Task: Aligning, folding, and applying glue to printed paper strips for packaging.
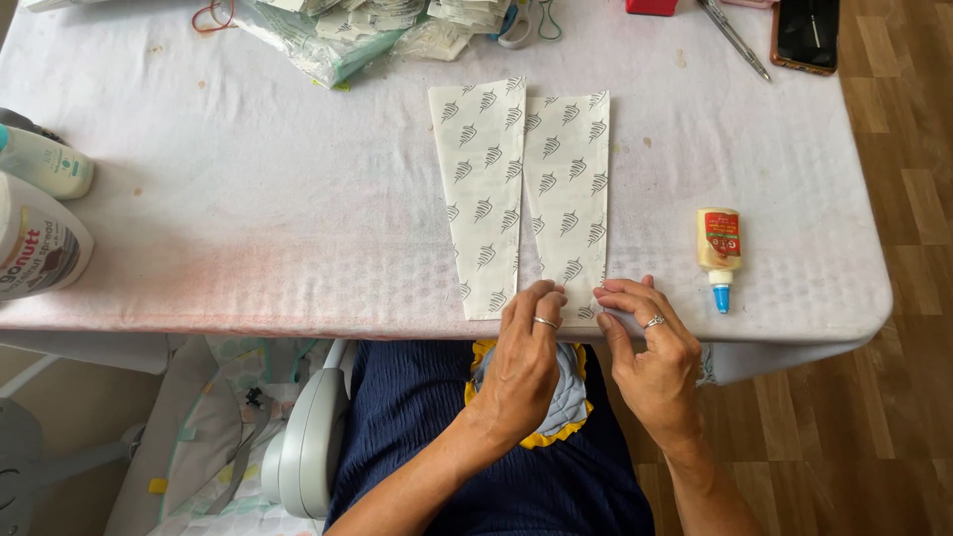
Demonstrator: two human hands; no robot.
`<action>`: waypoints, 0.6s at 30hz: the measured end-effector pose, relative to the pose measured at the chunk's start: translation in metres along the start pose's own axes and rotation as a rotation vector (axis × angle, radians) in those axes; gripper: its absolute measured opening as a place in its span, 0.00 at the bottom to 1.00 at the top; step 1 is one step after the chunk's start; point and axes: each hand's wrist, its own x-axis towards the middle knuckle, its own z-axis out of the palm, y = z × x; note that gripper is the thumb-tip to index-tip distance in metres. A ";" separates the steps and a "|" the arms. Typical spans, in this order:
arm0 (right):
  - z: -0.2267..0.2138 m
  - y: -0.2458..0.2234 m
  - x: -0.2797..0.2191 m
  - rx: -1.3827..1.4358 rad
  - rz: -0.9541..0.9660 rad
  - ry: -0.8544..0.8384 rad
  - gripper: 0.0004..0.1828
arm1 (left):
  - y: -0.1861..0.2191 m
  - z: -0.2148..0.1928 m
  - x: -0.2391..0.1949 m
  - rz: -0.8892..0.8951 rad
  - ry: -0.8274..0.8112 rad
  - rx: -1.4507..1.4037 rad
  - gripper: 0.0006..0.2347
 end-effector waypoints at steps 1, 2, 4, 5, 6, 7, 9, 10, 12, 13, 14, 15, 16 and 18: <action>-0.001 -0.003 -0.001 -0.025 -0.020 -0.013 0.07 | -0.001 -0.001 -0.002 0.017 -0.044 -0.110 0.13; -0.001 -0.005 -0.002 -0.050 -0.042 -0.026 0.10 | -0.002 -0.002 -0.004 0.034 -0.087 -0.220 0.17; -0.001 -0.009 -0.001 -0.054 -0.067 0.005 0.12 | -0.008 -0.010 -0.014 0.096 -0.061 -0.225 0.19; -0.001 -0.011 -0.001 -0.059 -0.088 0.037 0.13 | -0.011 -0.014 -0.019 0.158 -0.038 -0.232 0.21; 0.003 -0.015 0.001 -0.058 -0.091 0.038 0.13 | -0.019 -0.024 -0.022 0.160 -0.036 -0.230 0.21; 0.006 -0.019 0.002 -0.034 -0.134 0.038 0.12 | -0.027 -0.034 -0.024 0.128 0.030 -0.188 0.15; 0.015 -0.026 0.003 -0.002 -0.172 0.029 0.11 | -0.041 -0.053 -0.028 0.084 0.091 -0.142 0.10; 0.021 -0.029 0.006 0.025 -0.224 -0.060 0.13 | -0.048 -0.062 -0.026 0.057 0.042 -0.165 0.13; 0.033 -0.031 0.011 0.056 -0.283 -0.154 0.15 | -0.060 -0.076 -0.021 0.026 -0.001 -0.183 0.16; 0.040 -0.030 0.012 0.078 -0.323 -0.190 0.18 | -0.064 -0.079 -0.019 0.062 -0.073 -0.199 0.17; 0.045 -0.028 0.014 0.098 -0.362 -0.228 0.22 | -0.068 -0.082 -0.017 0.099 -0.144 -0.218 0.18; 0.048 -0.028 0.014 0.099 -0.369 -0.233 0.22 | -0.071 -0.081 -0.017 0.096 -0.137 -0.216 0.18; 0.049 -0.027 0.013 0.076 -0.382 -0.235 0.20 | -0.073 -0.080 -0.019 0.089 -0.132 -0.224 0.16; 0.051 -0.025 0.011 0.052 -0.395 -0.244 0.19 | -0.077 -0.078 -0.020 0.077 -0.127 -0.235 0.14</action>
